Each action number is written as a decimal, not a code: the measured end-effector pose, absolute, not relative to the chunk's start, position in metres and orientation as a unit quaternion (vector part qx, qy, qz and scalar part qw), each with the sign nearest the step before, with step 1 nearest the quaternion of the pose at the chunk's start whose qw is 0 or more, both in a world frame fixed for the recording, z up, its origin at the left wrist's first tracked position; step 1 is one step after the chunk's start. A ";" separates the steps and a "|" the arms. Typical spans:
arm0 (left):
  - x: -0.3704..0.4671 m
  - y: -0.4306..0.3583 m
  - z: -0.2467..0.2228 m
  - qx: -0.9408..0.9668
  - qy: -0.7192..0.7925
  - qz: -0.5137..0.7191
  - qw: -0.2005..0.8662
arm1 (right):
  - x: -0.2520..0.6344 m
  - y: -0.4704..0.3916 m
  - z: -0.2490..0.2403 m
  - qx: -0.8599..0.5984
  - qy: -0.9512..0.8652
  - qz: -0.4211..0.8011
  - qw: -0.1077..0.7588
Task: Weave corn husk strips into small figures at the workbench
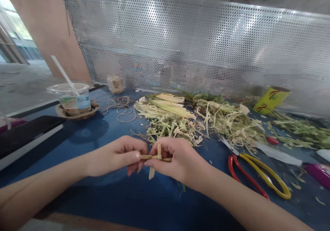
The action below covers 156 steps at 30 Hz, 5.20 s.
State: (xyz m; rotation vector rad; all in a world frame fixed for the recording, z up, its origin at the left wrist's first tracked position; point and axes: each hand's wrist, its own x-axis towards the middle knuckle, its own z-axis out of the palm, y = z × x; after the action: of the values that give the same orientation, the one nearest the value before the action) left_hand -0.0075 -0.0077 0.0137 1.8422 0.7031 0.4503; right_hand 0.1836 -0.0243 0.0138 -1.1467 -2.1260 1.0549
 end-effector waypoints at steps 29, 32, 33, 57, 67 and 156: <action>-0.004 -0.014 0.006 0.708 0.240 0.314 0.586 | 0.187 -0.022 0.028 -0.363 -0.765 0.442 0.295; 0.004 -0.018 0.003 0.617 0.208 0.358 0.669 | 0.186 -0.022 0.028 -0.390 -0.758 0.419 0.313; 0.007 -0.019 0.002 0.596 0.202 0.361 0.689 | 0.184 -0.022 0.028 -0.394 -0.754 0.412 0.326; 0.013 -0.019 0.002 0.579 0.260 0.355 0.686 | 0.193 -0.025 0.035 -0.345 -0.909 -0.070 0.222; 0.017 -0.023 0.000 0.509 0.236 0.253 0.789 | 0.188 -0.027 0.031 -0.408 -0.851 0.192 0.270; 0.005 -0.027 0.012 0.612 0.257 0.321 0.676 | 0.178 -0.020 0.018 -0.360 -0.753 0.429 0.346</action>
State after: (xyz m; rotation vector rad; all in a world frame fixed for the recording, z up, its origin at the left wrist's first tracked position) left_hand 0.0051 -0.0271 0.0118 1.3762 0.5780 0.7219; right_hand 0.1776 -0.0203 0.0177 -0.9344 -1.9528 1.1125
